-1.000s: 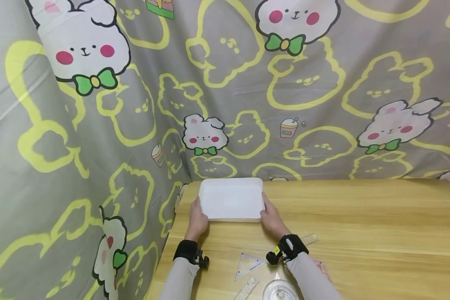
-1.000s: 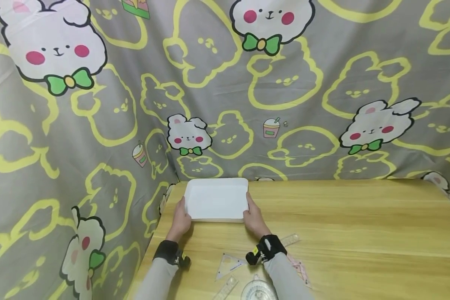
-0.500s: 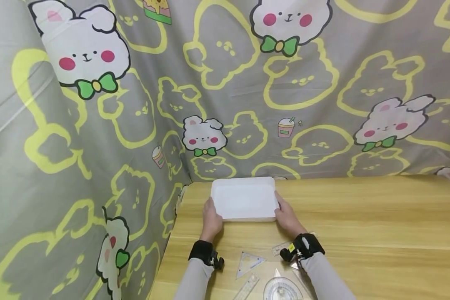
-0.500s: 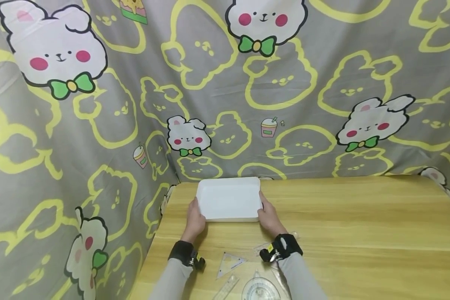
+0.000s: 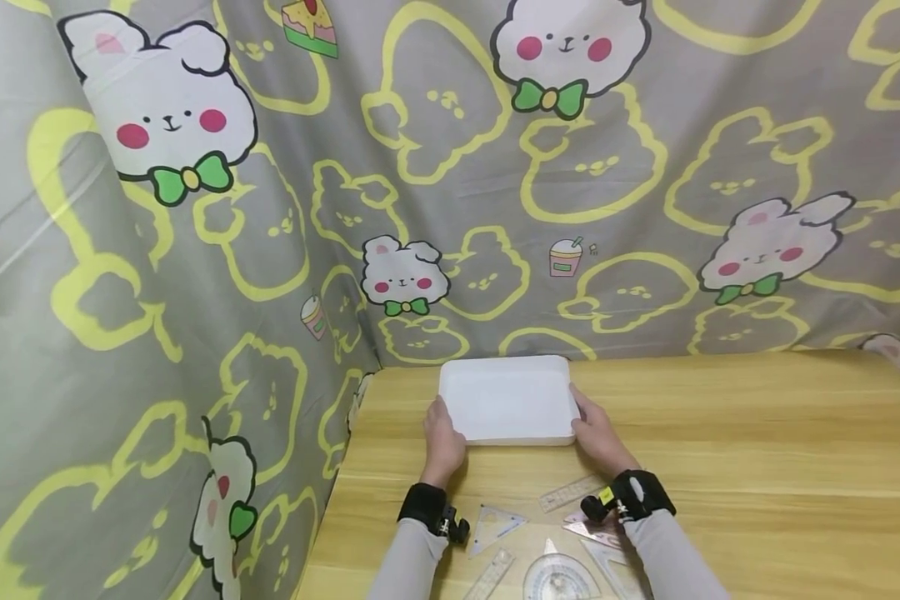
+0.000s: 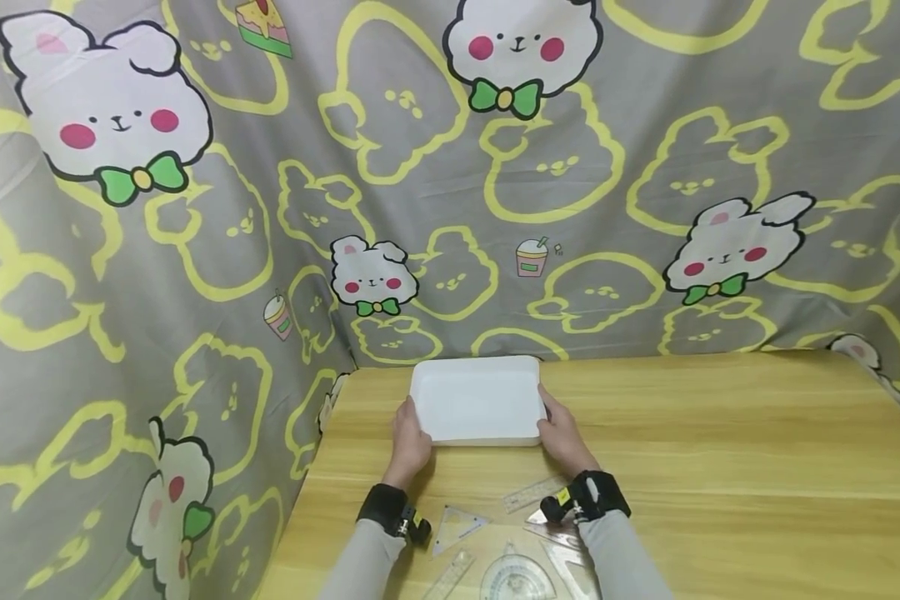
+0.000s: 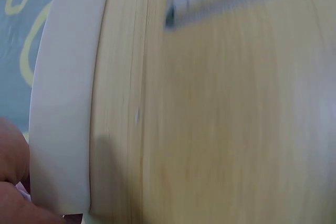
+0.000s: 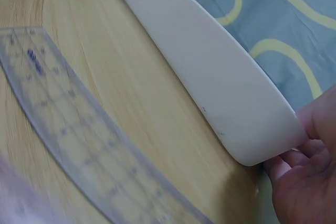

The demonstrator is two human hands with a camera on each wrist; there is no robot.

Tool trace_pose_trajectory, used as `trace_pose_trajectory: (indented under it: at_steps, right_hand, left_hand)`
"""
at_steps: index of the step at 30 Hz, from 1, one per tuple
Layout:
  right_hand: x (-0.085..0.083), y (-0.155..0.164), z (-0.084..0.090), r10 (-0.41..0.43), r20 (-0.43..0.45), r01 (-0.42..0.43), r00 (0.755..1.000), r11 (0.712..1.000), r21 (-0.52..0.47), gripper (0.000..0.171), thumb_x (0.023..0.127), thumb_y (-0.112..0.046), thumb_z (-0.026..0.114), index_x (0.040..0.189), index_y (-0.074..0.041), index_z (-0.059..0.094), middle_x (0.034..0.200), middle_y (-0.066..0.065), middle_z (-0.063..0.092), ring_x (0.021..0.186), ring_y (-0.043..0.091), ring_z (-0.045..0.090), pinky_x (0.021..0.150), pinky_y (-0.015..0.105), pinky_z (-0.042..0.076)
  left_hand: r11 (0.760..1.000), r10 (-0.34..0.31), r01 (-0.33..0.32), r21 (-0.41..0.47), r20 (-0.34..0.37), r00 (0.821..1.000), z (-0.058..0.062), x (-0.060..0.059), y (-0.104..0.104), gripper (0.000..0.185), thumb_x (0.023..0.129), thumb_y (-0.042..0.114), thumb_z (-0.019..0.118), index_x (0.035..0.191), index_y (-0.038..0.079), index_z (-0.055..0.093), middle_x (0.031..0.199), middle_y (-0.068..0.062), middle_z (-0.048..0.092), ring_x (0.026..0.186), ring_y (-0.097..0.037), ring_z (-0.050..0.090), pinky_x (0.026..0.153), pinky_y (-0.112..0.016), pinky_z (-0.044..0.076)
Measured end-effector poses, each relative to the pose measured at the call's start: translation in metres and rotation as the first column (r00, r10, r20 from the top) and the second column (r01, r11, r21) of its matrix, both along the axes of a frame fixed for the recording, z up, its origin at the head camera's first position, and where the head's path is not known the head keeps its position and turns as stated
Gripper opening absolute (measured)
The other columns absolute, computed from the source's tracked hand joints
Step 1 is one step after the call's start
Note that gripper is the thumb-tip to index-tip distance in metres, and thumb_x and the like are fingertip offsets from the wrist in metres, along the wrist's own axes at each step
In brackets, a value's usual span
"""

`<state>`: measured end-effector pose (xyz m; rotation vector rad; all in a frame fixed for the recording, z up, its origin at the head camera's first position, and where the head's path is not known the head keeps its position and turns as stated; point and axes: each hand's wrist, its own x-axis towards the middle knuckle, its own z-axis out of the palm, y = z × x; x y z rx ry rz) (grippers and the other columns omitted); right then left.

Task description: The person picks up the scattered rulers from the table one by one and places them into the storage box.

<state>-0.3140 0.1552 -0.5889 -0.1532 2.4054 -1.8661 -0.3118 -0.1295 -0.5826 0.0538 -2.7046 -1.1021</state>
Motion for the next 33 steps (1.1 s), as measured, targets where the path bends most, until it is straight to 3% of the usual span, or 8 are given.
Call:
trace_pose_trajectory:
  at_steps: [11,22,28,33]
  right_hand:
    - [0.006,0.029,0.001,-0.009,0.017,0.009,1.000,1.000,-0.019,0.075,0.095,0.011,0.037,0.163,0.005,0.005,0.172,0.026,0.002,0.159,0.044,0.003,0.125,0.058,0.010]
    - [0.021,0.048,-0.006,-0.003,0.021,0.003,1.000,1.000,0.013,0.076,0.094,0.014,0.037,0.162,0.008,0.004,0.170,0.030,0.003,0.157,0.049,0.003,0.123,0.063,0.011]
    - [0.025,0.061,-0.006,-0.013,0.003,0.013,1.000,0.999,0.048,0.073,0.097,0.011,0.037,0.162,0.007,0.004,0.169,0.032,0.003,0.156,0.052,0.004,0.122,0.065,0.011]
    - [0.022,0.072,-0.004,-0.010,-0.022,0.011,1.000,0.998,0.056,0.072,0.099,0.011,0.037,0.162,0.008,0.003,0.169,0.033,0.003,0.155,0.053,0.004,0.122,0.065,0.011]
  left_hand:
    - [0.983,-0.025,0.016,-0.182,-0.044,0.999,0.006,0.002,0.030,0.073,0.081,-0.016,0.060,0.149,-0.021,0.035,0.150,-0.038,0.043,0.137,-0.053,0.045,0.116,-0.056,0.038]
    - [0.964,-0.054,0.031,-0.263,-0.078,0.996,-0.003,0.017,0.048,0.073,0.080,-0.012,0.062,0.147,-0.023,0.035,0.145,-0.040,0.046,0.133,-0.052,0.049,0.113,-0.055,0.042]
    - [0.953,-0.064,0.034,-0.302,-0.091,0.994,-0.006,0.015,0.059,0.076,0.079,-0.008,0.068,0.146,-0.022,0.037,0.143,-0.038,0.048,0.129,-0.051,0.052,0.110,-0.054,0.044]
    - [0.956,-0.069,0.041,-0.289,-0.087,0.994,-0.004,0.012,0.068,0.076,0.080,-0.008,0.066,0.147,-0.023,0.034,0.145,-0.039,0.046,0.126,-0.050,0.053,0.108,-0.053,0.046]
